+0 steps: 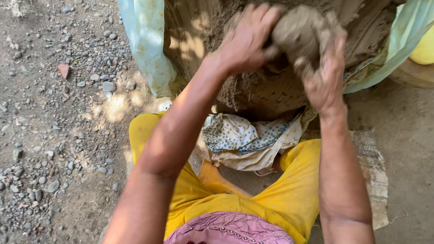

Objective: The person pulls chunks of clay from a large mound and kneads the material with both hands on a sack-covered surface.

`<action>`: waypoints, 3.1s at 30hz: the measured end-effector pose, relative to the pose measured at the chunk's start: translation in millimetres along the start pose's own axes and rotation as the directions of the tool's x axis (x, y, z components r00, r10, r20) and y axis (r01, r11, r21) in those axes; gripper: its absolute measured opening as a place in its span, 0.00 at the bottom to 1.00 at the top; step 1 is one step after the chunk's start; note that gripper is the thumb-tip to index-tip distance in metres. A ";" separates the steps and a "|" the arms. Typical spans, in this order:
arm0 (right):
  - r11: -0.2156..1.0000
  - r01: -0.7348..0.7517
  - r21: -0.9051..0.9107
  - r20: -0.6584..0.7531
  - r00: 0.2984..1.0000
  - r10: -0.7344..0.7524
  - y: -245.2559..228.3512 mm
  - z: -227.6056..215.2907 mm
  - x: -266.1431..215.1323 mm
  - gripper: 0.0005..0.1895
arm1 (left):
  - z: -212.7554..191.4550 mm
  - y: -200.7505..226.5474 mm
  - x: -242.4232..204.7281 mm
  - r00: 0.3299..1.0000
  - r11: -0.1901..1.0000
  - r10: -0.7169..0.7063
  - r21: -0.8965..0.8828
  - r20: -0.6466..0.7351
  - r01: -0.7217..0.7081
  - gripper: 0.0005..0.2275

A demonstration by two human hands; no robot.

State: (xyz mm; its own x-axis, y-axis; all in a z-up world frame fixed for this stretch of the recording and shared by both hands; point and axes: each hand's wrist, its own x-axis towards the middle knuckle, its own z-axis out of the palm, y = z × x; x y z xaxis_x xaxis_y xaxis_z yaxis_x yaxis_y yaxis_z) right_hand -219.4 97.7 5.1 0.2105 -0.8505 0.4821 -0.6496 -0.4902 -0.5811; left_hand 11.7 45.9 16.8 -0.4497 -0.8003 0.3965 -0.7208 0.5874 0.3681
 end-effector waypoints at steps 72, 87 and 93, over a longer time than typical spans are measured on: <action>0.990 0.091 -0.103 -0.220 0.969 -0.112 6.5 39.2 -44.3 0.57 | -9.1 44.2 -18.8 0.982 0.986 -0.168 0.023 0.081 0.167 0.30; 0.996 0.087 0.008 -0.288 0.954 -0.081 62.4 39.0 44.9 0.21 | 48.6 -15.0 51.2 0.980 0.954 -0.200 0.226 -0.014 0.198 0.24; 0.987 -0.037 -0.159 -0.136 0.991 0.015 -2.8 21.3 -1.2 0.42 | -18.3 19.8 15.2 0.981 0.987 -0.138 -0.060 0.133 0.147 0.49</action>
State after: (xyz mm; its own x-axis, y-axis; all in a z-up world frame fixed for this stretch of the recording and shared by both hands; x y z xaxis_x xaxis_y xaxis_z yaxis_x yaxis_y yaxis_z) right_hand -202.3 96.0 -7.8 0.0996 -0.8239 0.5580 -0.7646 -0.4222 -0.4869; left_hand 0.3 47.6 45.4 -0.4119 -0.8828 0.2260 -0.7461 0.4691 0.4725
